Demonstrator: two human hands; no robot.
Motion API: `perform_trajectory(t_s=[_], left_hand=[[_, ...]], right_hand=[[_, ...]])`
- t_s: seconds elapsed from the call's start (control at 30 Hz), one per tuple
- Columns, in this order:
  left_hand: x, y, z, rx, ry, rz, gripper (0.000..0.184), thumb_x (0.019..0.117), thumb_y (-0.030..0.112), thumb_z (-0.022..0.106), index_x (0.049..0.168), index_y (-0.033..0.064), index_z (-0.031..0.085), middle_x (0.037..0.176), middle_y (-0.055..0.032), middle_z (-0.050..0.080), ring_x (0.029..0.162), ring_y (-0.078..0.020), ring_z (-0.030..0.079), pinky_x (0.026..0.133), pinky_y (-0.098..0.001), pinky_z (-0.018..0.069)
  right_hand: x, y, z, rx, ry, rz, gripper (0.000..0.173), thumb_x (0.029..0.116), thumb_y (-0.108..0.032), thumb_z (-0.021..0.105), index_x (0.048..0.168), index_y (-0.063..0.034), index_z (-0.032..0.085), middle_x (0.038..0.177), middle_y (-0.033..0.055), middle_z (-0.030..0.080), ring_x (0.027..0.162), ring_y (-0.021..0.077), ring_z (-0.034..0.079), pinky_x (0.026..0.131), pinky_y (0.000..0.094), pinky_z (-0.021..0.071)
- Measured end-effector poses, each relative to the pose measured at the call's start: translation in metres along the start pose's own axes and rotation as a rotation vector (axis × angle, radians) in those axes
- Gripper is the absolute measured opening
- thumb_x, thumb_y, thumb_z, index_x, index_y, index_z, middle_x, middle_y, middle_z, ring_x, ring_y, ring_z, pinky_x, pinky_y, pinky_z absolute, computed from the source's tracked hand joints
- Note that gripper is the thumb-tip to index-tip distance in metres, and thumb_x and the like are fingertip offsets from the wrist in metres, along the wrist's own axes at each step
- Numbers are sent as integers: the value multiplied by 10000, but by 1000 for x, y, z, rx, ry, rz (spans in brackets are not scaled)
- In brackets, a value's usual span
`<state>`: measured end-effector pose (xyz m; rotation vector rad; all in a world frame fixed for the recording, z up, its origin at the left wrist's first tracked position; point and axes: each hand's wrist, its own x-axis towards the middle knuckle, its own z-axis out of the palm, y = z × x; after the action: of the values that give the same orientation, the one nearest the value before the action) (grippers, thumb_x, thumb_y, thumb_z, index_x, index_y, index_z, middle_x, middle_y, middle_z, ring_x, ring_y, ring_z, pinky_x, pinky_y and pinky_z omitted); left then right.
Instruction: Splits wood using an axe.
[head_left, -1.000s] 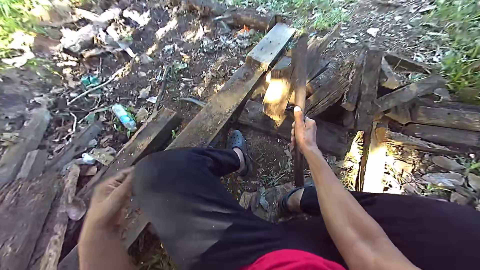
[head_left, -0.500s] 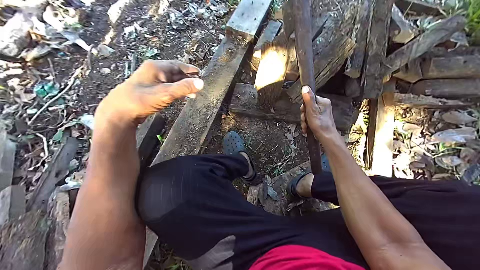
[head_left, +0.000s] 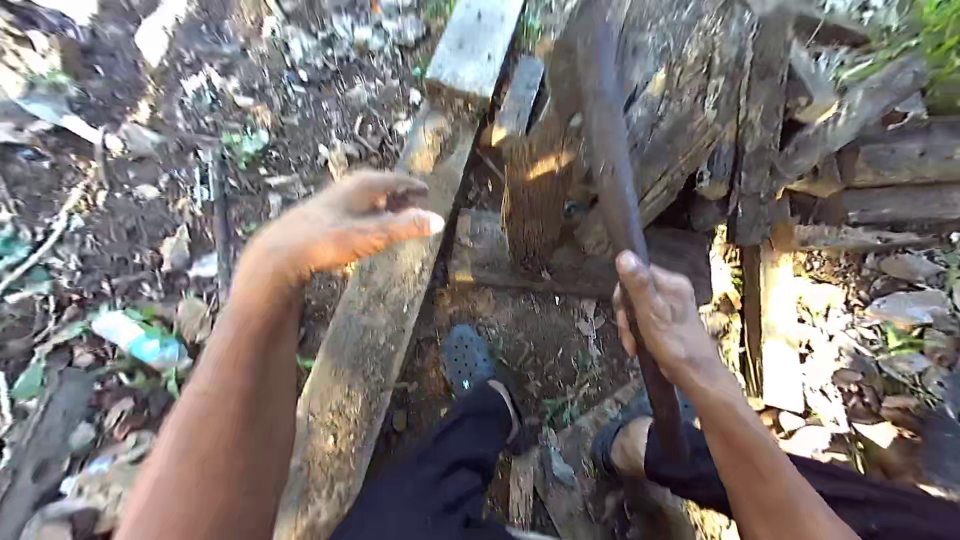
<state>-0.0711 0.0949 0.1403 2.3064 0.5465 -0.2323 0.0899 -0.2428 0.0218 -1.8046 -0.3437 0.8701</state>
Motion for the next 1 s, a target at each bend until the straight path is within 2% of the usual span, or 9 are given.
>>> perform_trajectory(t_s=[0.1,0.2,0.33,0.47,0.6,0.67,0.77,0.87,1.0], left_hand=[[2,-4,21,-169,51,28,460,984,360,674,1370,112,633,1140,-43,735,986,-128,708,883,-358,597],[-23,-11,58,-370,-8,121,403,1000,371,671,1325,133,675,1136,-36,736,985,-154,708,881,-375,605],[-59,3,48,-197,-177,147,582,938,502,699,1374,121,642,1201,-43,727,1061,-142,700,953,-386,582],[-102,57,22,-104,36,198,617,960,479,699,1427,93,584,1238,-61,713,1081,-153,705,970,-385,588],[-132,89,11,-42,51,245,550,959,482,701,1372,127,628,1167,-21,730,982,-120,714,876,-339,606],[-136,94,18,24,84,237,508,959,463,701,1335,126,653,1104,-31,739,935,-139,719,841,-363,617],[-109,65,51,130,124,158,541,969,461,695,1348,79,644,1092,-112,742,977,-241,719,918,-507,581],[-86,-8,90,272,-9,-34,615,907,459,773,1369,81,627,1210,-191,695,1138,-371,660,1015,-635,498],[-93,-81,93,406,-204,-362,647,868,513,792,1285,34,670,1195,-246,691,1134,-439,654,973,-703,472]], right_hand=[[-1,9,3,-30,-8,-13,620,1003,-686,429,926,-106,633,551,23,539,385,161,516,365,344,489],[-11,24,4,-22,26,-52,638,997,-692,429,907,-99,646,548,20,536,384,160,501,363,353,476],[-8,39,6,-35,92,-79,728,956,-766,406,866,-85,646,536,58,524,388,202,498,388,407,476],[-9,43,16,28,58,-75,723,962,-756,420,860,-70,622,533,70,529,381,207,517,380,402,495],[-16,52,23,51,89,-117,698,993,-718,412,849,-65,611,521,54,517,371,187,509,372,384,492],[-21,60,23,81,99,-124,668,1018,-682,405,858,-63,599,523,42,508,374,179,505,375,378,497],[-36,72,27,120,134,-141,645,1044,-636,392,887,-49,606,539,45,523,382,186,511,381,380,502],[-67,58,23,156,137,-145,666,1063,-624,336,942,-28,606,572,51,546,408,191,541,400,380,534],[-100,11,3,266,207,-269,715,1050,-660,265,946,-30,586,549,18,530,390,155,531,381,344,527]])
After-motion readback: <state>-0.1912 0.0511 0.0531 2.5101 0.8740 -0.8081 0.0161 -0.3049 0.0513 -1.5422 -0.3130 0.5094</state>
